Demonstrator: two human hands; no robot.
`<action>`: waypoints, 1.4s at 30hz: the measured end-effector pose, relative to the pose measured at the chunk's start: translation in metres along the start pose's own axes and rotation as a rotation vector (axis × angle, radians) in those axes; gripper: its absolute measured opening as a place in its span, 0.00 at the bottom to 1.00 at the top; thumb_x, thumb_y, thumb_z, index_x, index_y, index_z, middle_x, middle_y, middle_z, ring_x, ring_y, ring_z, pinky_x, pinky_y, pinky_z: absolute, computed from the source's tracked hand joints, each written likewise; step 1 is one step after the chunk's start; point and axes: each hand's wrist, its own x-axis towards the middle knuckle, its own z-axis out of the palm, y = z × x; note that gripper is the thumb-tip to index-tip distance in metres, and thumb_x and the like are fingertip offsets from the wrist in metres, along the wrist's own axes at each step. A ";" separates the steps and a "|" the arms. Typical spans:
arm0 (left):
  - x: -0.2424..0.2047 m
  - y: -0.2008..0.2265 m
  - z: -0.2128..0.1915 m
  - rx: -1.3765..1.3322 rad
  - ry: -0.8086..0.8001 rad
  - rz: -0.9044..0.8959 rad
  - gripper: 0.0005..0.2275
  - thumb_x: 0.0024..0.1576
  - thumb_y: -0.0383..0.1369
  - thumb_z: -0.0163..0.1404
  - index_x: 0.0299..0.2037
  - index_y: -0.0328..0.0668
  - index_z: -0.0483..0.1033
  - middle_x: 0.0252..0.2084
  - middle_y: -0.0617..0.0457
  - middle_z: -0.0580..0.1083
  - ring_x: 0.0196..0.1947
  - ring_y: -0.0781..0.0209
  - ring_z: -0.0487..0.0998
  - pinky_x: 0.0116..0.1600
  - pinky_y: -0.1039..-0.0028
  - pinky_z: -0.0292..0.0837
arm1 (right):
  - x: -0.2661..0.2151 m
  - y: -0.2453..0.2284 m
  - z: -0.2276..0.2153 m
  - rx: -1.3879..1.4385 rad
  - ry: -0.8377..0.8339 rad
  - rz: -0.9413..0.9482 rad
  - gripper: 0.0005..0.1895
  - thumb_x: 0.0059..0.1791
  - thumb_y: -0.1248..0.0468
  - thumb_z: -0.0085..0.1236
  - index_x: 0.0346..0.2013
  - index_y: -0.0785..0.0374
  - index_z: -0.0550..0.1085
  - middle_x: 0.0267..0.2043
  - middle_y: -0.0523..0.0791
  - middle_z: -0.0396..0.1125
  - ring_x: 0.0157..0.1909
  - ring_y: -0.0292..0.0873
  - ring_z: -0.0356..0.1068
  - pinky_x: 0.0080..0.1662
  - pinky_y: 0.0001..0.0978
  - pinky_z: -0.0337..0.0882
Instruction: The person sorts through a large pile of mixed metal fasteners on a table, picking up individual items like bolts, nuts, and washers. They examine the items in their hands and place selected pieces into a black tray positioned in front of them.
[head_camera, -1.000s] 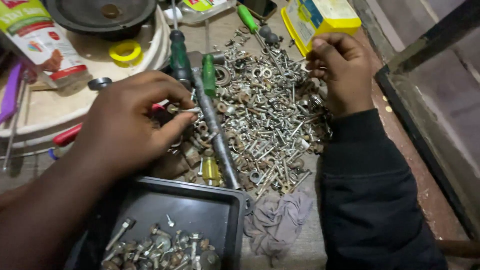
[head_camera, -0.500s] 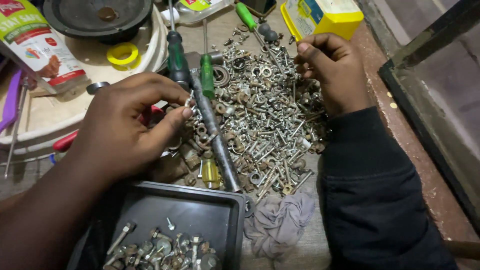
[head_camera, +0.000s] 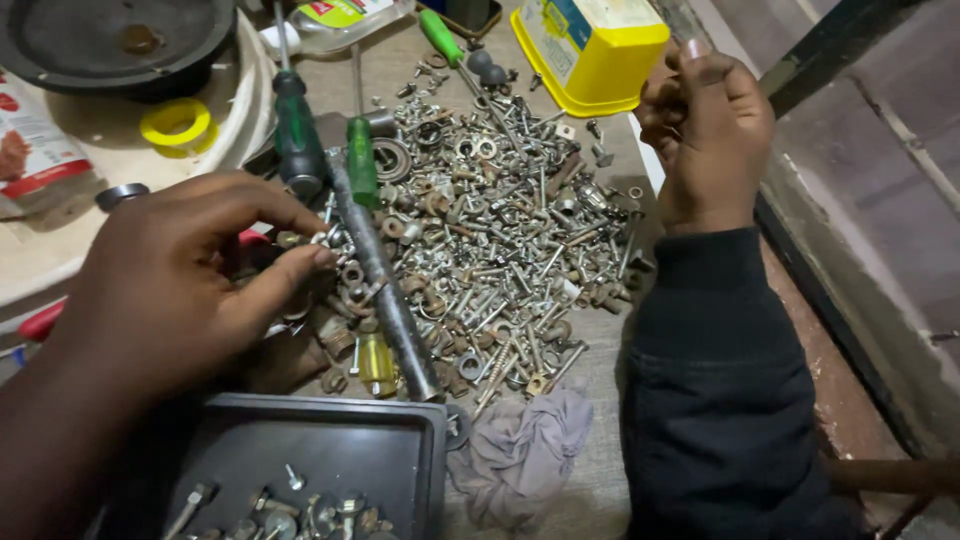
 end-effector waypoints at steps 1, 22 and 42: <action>-0.001 0.002 0.000 -0.003 -0.005 0.003 0.07 0.55 0.34 0.61 0.40 0.46 0.82 0.40 0.55 0.81 0.36 0.59 0.79 0.36 0.68 0.67 | 0.000 0.001 0.000 -0.003 0.006 0.001 0.09 0.52 0.57 0.63 0.32 0.55 0.73 0.30 0.45 0.72 0.27 0.35 0.67 0.30 0.22 0.64; 0.000 -0.004 0.011 -0.072 0.018 0.010 0.07 0.55 0.31 0.59 0.41 0.44 0.84 0.39 0.54 0.82 0.38 0.60 0.82 0.48 0.70 0.72 | -0.016 -0.016 -0.006 -0.445 -0.032 0.073 0.06 0.52 0.63 0.59 0.42 0.54 0.71 0.48 0.40 0.74 0.45 0.34 0.73 0.52 0.31 0.78; 0.001 -0.002 0.010 -0.093 0.006 -0.003 0.05 0.54 0.31 0.59 0.38 0.43 0.84 0.38 0.56 0.82 0.31 0.63 0.81 0.38 0.73 0.70 | -0.029 -0.011 -0.039 -0.802 -0.034 0.002 0.17 0.56 0.70 0.40 0.57 0.66 0.72 0.48 0.48 0.74 0.50 0.39 0.74 0.54 0.31 0.77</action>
